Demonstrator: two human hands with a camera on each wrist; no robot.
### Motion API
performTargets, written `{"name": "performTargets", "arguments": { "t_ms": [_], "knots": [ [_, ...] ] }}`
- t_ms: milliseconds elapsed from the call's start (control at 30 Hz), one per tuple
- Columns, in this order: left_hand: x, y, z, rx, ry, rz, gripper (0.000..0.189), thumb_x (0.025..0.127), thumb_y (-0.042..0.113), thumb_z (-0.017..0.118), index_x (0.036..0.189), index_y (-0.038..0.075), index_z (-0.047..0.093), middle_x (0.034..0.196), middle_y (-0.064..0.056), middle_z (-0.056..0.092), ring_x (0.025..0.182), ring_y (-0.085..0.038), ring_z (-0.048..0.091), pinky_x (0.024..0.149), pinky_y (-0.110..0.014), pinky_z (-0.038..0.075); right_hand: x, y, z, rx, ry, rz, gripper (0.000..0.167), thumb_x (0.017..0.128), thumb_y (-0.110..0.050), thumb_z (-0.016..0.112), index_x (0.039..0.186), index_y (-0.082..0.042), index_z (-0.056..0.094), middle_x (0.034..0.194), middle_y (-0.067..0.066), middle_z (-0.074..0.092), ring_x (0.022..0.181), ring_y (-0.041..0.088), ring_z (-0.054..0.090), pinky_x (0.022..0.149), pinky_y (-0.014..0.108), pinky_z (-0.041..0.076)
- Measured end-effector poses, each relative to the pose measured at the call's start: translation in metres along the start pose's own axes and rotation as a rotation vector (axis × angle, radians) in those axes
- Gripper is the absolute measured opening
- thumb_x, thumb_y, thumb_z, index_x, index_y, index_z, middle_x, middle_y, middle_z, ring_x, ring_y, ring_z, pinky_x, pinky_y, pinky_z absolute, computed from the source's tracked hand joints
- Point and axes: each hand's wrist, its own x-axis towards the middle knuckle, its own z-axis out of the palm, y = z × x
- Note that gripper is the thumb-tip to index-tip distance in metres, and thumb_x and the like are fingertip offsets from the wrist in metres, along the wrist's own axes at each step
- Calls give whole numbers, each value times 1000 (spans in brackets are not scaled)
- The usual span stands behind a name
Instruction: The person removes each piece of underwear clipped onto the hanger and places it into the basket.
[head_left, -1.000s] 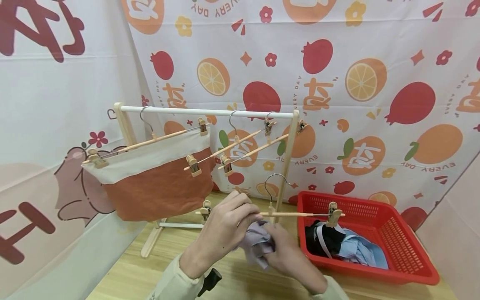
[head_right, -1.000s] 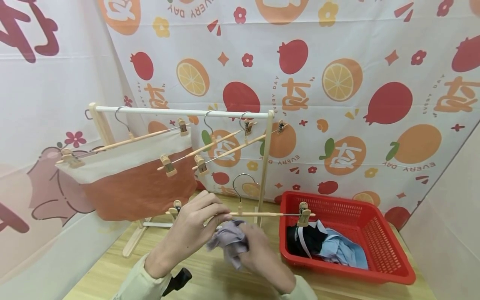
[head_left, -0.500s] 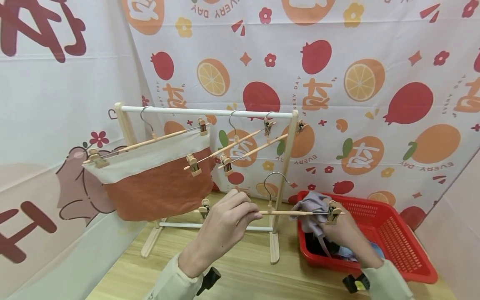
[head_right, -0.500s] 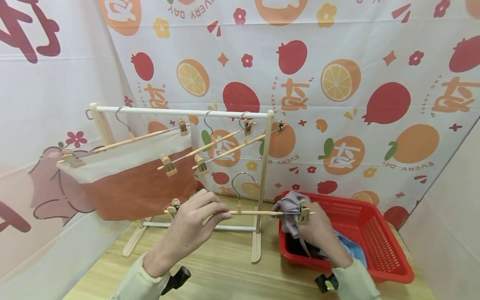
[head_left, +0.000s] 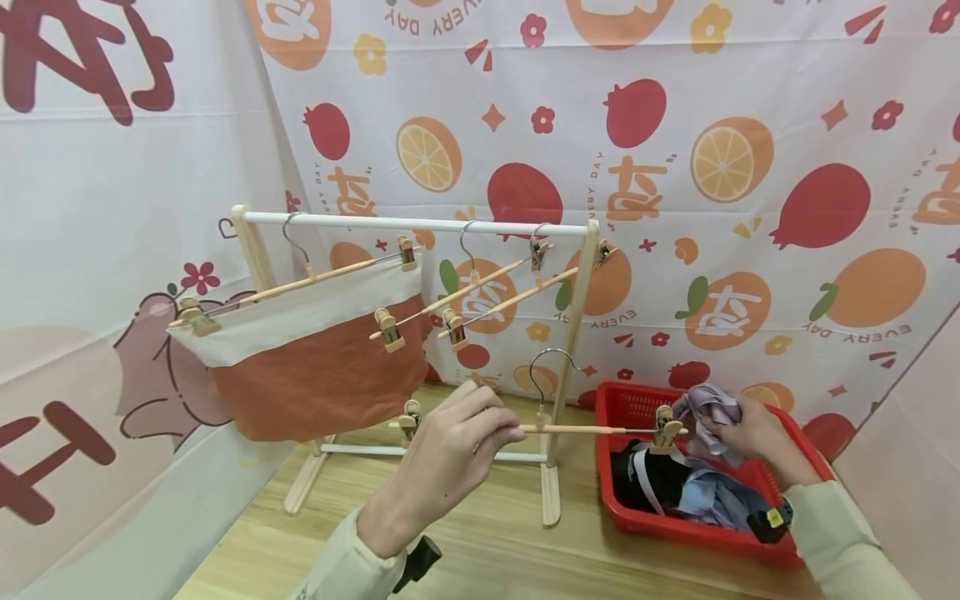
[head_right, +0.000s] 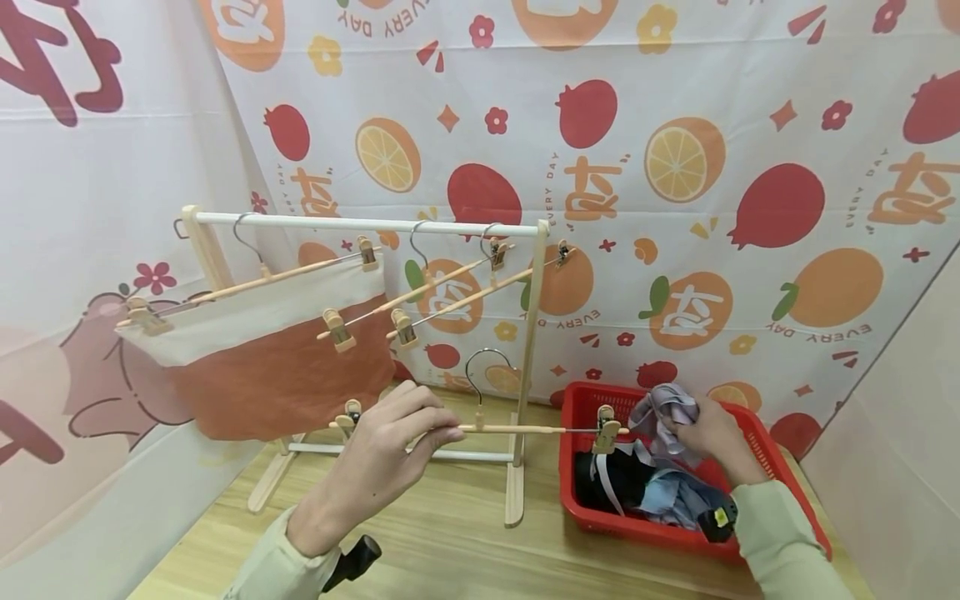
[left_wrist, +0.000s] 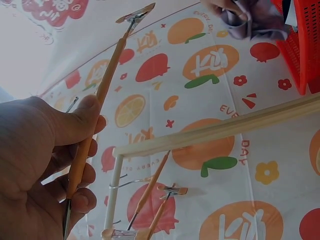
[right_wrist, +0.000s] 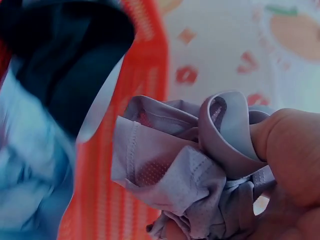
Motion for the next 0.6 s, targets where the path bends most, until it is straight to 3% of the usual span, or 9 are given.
{"name": "performTargets", "arguments": {
  "t_ms": [167,600],
  "knots": [
    [0,0,-1,3,-2,3,6,86,15,80,85,12,74,80,7,61,72,-6,45,63,-13,37,11,26,0,56,-100,120,67,92,-32,75,130,13,43,111,36,58,84,33,64,69,42,62],
    [0,-2,-5,8,-4,-2,6,86,15,80,86,12,74,80,7,62,72,-6,46,62,-13,38,21,62,10,146,-204,220,68,91,-28,76,130,15,41,108,31,61,81,27,66,70,45,63]
  ]
}}
